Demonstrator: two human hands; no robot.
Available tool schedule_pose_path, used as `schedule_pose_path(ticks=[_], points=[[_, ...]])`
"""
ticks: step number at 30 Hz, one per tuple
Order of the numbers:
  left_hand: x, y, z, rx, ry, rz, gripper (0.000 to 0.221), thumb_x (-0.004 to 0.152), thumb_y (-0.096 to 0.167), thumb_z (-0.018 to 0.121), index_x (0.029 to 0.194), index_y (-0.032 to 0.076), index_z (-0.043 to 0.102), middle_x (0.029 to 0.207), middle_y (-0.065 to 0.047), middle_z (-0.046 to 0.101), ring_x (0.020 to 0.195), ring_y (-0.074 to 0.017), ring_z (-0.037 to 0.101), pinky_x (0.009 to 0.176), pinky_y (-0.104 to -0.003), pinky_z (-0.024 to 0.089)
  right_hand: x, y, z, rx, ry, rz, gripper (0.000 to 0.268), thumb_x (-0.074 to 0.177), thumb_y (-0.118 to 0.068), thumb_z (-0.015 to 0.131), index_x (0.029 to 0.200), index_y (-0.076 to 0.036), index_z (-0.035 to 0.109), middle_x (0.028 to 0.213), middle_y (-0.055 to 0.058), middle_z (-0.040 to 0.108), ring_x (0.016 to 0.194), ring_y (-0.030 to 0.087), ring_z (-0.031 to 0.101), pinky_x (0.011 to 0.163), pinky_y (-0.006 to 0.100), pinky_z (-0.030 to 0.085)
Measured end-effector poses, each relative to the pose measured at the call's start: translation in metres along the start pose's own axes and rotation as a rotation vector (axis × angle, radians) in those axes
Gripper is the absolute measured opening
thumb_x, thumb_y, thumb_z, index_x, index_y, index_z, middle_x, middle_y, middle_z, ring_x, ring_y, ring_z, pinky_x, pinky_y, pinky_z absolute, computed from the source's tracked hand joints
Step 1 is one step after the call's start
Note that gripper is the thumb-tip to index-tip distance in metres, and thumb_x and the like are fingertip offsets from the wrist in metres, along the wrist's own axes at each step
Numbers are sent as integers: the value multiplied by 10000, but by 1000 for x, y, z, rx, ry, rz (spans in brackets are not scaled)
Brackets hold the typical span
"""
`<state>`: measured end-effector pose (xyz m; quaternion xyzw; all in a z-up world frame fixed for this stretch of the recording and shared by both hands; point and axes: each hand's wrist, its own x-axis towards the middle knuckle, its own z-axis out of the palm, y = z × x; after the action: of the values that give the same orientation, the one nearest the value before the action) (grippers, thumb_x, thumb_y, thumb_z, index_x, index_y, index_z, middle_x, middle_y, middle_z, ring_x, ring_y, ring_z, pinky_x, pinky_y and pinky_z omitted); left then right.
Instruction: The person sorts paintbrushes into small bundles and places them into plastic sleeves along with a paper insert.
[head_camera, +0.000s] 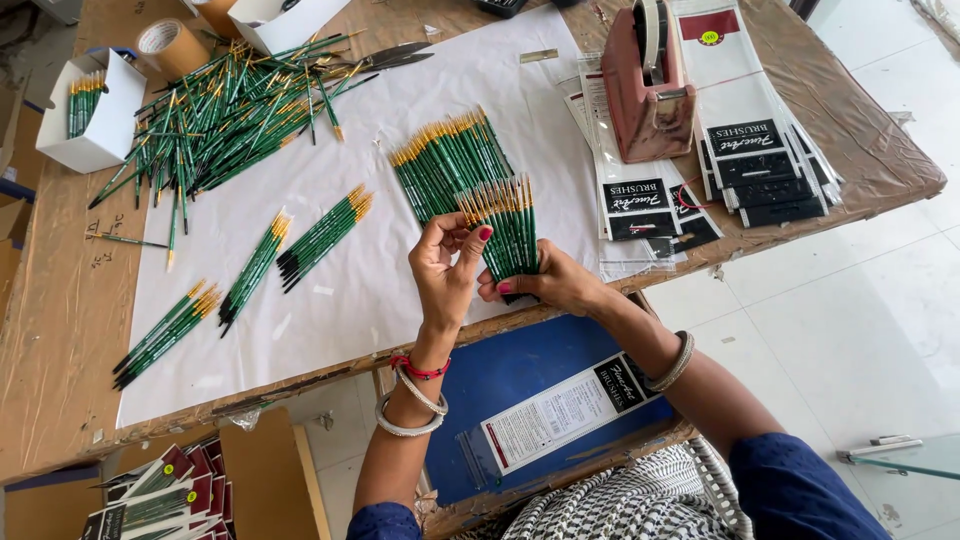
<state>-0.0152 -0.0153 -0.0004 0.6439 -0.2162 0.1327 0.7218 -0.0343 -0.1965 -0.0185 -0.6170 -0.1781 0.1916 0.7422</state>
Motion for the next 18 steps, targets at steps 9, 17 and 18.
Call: schedule_pose_path(ticks=[9,17,18], points=[[14,25,13,-378,99,-236,260,961,303,701,1068,73,643,736,73,540,501,5,397,428,-171,320,2,8,-3,-18,-7,-37,250,951,10,674,1193,67,698,1067,146,775,987,173,728,917,334,612],[11,-14,7,-161,75,-137,208,1021,236,744,960,56,661,859,69,617,699,-31,473,589,-229,398,0,-4,1,-41,7,-16,285,954,-6,660,1228,72,680,1112,142,767,1027,190,732,922,344,624],[15,-3,9,-243,110,-157,227,1014,282,700,925,77,659,923,80,676,733,-33,538,602,-244,459,-1,-9,3,-48,2,-19,302,951,-14,653,1242,68,672,1144,128,760,1056,185,727,930,344,625]])
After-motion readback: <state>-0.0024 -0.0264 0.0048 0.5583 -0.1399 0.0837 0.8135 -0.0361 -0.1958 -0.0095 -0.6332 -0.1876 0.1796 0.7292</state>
